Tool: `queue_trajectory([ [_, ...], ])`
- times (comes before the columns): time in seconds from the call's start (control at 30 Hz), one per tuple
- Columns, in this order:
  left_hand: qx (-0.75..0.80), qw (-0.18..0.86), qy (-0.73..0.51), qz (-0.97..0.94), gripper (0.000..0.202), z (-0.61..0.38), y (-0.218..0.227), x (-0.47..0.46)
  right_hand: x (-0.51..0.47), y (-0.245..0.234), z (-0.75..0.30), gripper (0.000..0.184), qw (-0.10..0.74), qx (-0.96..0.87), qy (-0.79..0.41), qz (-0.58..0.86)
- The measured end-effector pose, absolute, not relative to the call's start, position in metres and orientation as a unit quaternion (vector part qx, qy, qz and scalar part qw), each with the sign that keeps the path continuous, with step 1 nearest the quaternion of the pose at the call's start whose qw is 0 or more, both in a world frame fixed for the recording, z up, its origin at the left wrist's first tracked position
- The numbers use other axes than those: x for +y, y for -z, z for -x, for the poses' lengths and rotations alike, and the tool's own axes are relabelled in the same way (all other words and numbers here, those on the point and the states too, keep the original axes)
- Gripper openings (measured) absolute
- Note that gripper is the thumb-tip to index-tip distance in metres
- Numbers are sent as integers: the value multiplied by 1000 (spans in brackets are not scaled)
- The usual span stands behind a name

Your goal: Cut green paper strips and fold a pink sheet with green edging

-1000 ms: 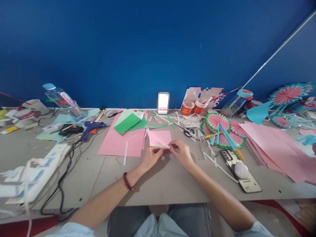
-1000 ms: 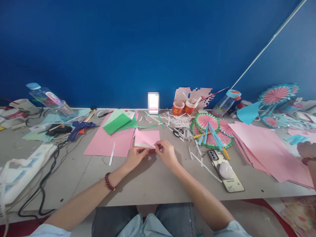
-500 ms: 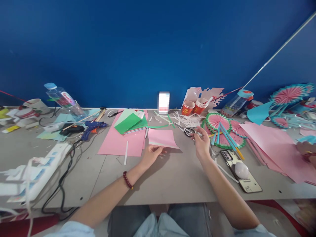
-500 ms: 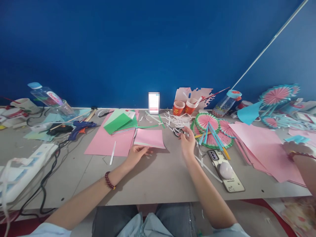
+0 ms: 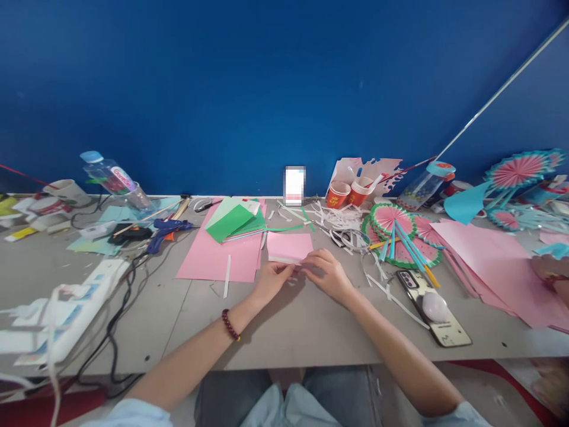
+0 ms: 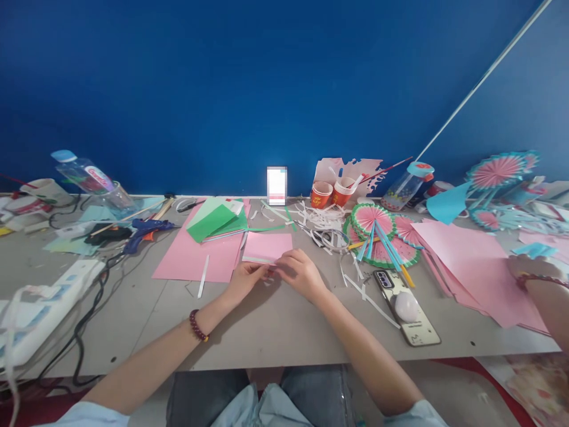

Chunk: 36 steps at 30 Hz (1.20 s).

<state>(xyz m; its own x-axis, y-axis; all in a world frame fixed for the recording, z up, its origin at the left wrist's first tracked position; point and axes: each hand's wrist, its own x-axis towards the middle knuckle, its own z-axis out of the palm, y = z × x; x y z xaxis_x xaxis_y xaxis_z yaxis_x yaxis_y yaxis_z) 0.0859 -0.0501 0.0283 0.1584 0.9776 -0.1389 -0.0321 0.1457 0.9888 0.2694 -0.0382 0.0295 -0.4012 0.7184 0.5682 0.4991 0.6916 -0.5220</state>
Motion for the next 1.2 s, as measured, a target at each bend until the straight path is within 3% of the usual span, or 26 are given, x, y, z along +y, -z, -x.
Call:
queue_trajectory([
  [0.3,474,572,-441,-504,34,-87,-28,-50,-42,-34,-267,15,369,-861,-53,345],
  [0.7,469,561,-410,-545,32,-87,-29,-53,-38,-32,-274,19,362,-837,-43,408],
  [0.8,437,477,-401,-648,26,-84,-35,-60,-34,-33,-280,19,380,-817,-69,428],
  [1.0,360,209,-462,-783,19,-65,-35,-65,-24,-40,-298,17,388,-803,-109,438],
  [1.2,442,157,-507,-723,22,-51,-34,-37,-17,-45,-312,12,368,-795,-241,418],
])
